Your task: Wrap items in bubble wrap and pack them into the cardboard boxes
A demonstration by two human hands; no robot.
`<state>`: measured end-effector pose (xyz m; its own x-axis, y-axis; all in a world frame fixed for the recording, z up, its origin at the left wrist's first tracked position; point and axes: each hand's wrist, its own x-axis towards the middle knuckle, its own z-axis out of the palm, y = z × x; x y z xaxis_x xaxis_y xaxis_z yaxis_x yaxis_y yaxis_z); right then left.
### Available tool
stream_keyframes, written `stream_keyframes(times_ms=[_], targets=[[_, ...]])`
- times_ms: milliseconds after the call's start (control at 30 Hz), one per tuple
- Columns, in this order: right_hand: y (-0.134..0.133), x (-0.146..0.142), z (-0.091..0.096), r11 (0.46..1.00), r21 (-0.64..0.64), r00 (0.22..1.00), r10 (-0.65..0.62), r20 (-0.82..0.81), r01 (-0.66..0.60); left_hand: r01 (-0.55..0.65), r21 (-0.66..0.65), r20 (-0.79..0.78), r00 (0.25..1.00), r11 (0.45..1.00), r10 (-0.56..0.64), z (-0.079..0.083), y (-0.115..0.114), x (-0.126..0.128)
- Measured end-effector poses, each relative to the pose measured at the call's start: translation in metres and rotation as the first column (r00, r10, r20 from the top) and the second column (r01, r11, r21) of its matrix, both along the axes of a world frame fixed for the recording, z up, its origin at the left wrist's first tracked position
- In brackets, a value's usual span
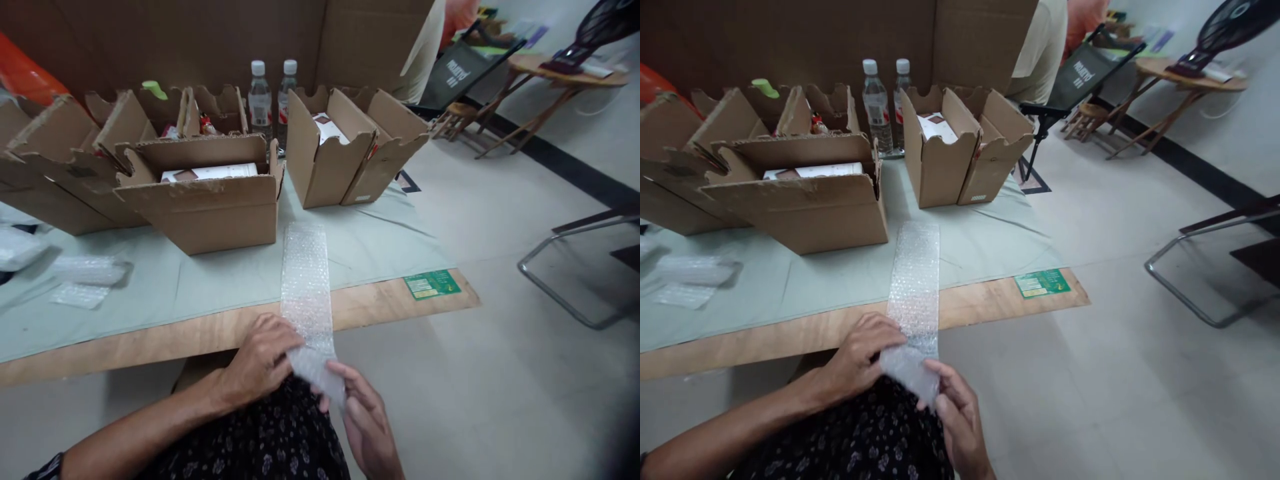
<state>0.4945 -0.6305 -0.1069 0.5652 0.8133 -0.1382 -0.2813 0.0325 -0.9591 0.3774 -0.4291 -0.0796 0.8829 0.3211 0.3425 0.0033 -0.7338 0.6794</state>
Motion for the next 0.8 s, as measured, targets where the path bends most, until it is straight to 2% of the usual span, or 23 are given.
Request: stream_keyframes(times_ms=[67, 100, 167, 200, 233, 300, 367, 400, 467, 567, 667, 733, 800], targets=[[0.011, 0.015, 0.010, 0.989, 0.148, 0.996, -0.010, 0.086, -0.002, -0.139, -0.116, -0.104, 0.986, 0.983, 0.127, 0.007, 0.006, 0.009], [0.016, 0.022, 0.015, 0.983, 0.181, 0.987, -0.033, 0.155, 0.004, -0.216, -0.145, -0.162, 0.968, 0.966, 0.192, 0.009, 0.010, 0.014], [0.026, 0.034, 0.022, 0.987, 0.152, 0.931, -0.099, 0.351, 0.048, -0.330, -0.170, -0.252, 0.926, 0.928, 0.283, 0.012, 0.018, 0.024], [0.030, 0.038, 0.023, 0.991, 0.114, 0.869, -0.122, 0.479, 0.077, -0.360, -0.170, -0.277, 0.911, 0.917, 0.306, 0.012, 0.022, 0.028], [0.034, 0.042, 0.024, 0.991, 0.085, 0.776, -0.133, 0.616, 0.102, -0.377, -0.163, -0.293, 0.901, 0.912, 0.320, 0.011, 0.025, 0.031], [0.043, 0.047, 0.022, 0.991, 0.056, 0.521, -0.111, 0.846, 0.121, -0.385, -0.125, -0.309, 0.891, 0.914, 0.333, 0.008, 0.029, 0.036], [0.053, 0.052, 0.017, 0.996, 0.029, 0.277, -0.053, 0.959, 0.090, -0.380, -0.092, -0.314, 0.888, 0.920, 0.335, 0.004, 0.030, 0.037], [0.058, 0.054, 0.015, 0.998, 0.005, 0.194, -0.019, 0.981, 0.070, -0.379, -0.082, -0.307, 0.889, 0.922, 0.339, 0.003, 0.029, 0.036], [0.068, 0.059, 0.011, 0.998, -0.051, 0.101, 0.047, 0.994, 0.042, -0.388, -0.045, -0.258, 0.895, 0.921, 0.364, 0.002, 0.026, 0.033], [0.077, 0.066, 0.012, 0.995, -0.101, 0.080, 0.102, 0.992, -0.010, -0.358, 0.086, -0.107, 0.925, 0.930, 0.365, 0.006, 0.021, 0.022], [0.082, 0.074, 0.021, 0.990, -0.116, 0.148, 0.126, 0.981, -0.076, -0.221, 0.211, -0.038, 0.971, 0.952, 0.234, 0.010, 0.017, 0.010], [0.084, 0.079, 0.027, 0.987, -0.120, 0.217, 0.142, 0.966, -0.110, -0.155, 0.208, -0.041, 0.985, 0.966, 0.167, 0.010, 0.017, 0.007], [0.087, 0.082, 0.031, 0.987, -0.123, 0.289, 0.149, 0.946, -0.103, -0.166, 0.133, -0.029, 0.985, 0.977, 0.171, 0.009, 0.021, 0.008]])
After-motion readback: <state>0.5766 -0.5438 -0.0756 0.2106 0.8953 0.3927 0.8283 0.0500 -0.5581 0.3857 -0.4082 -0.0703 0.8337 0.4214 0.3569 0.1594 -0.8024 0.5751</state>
